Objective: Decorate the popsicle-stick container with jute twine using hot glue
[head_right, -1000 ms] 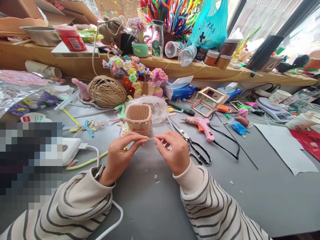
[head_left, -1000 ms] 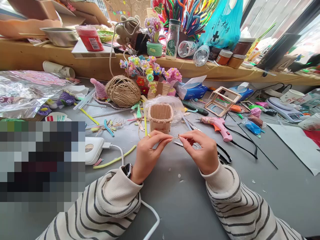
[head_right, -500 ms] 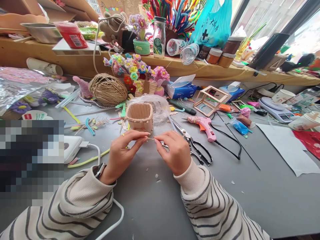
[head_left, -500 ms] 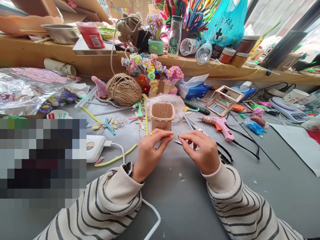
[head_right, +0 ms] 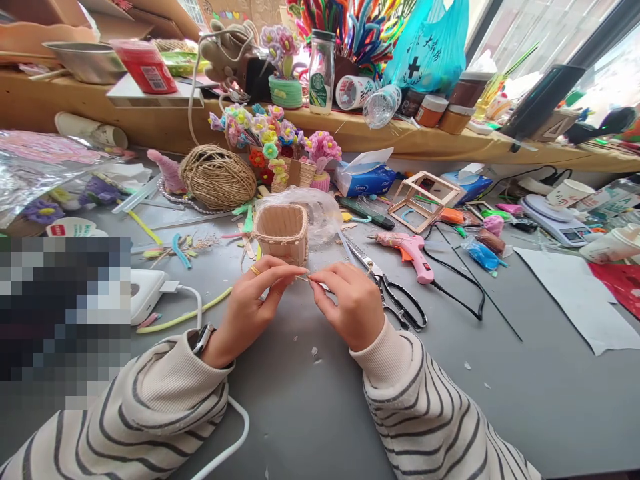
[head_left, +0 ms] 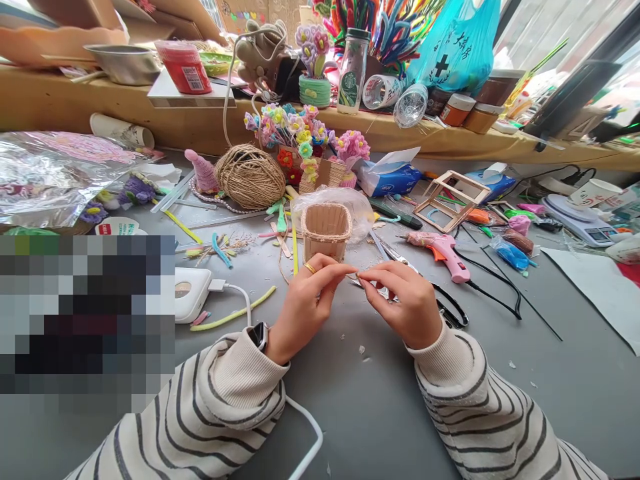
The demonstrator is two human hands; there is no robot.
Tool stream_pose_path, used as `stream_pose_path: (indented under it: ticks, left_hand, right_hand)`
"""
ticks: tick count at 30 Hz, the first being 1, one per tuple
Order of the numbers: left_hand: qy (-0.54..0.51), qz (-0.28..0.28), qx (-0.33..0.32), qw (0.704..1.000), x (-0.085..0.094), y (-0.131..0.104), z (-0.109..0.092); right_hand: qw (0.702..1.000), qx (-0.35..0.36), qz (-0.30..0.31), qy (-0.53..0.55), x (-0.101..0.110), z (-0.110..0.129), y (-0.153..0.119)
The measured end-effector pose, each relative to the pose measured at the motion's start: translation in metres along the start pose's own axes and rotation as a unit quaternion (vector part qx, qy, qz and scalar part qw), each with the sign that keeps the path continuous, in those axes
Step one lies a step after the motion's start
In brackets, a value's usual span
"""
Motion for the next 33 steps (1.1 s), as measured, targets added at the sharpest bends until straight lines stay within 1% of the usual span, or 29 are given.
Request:
stream_pose_path:
  ticks: [4, 23, 33]
  left_hand:
    - [0.004, 0.008, -0.011, 1.000, -0.0012, -0.0008, 0.0013]
    - [0.020, 0.026, 0.007, 0.999, -0.0021, -0.0005, -0.0007]
    - [0.012, 0.019, 0.016, 1.000, -0.0016, 0.0002, -0.0003]
  right_hand:
    - [1.000, -0.003, 0.005, 0.002, -0.0005, -0.0006, 0.0003]
    - [1.000, -0.015, 0.008, 0.008, 0.0006, -0.0006, 0.0013]
    - [1.000, -0.016, 0.004, 0.016, 0.0006, 0.0003, 0.0008]
Point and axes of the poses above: each hand's wrist, its own y-axis towards the middle knuckle, its own x-axis out of the back of the hand, z = x × y, the point moved 3 cm from there along y, towards the middle knuckle, and after that the axes turned 1 degree about -z, right-handed, at the moved point
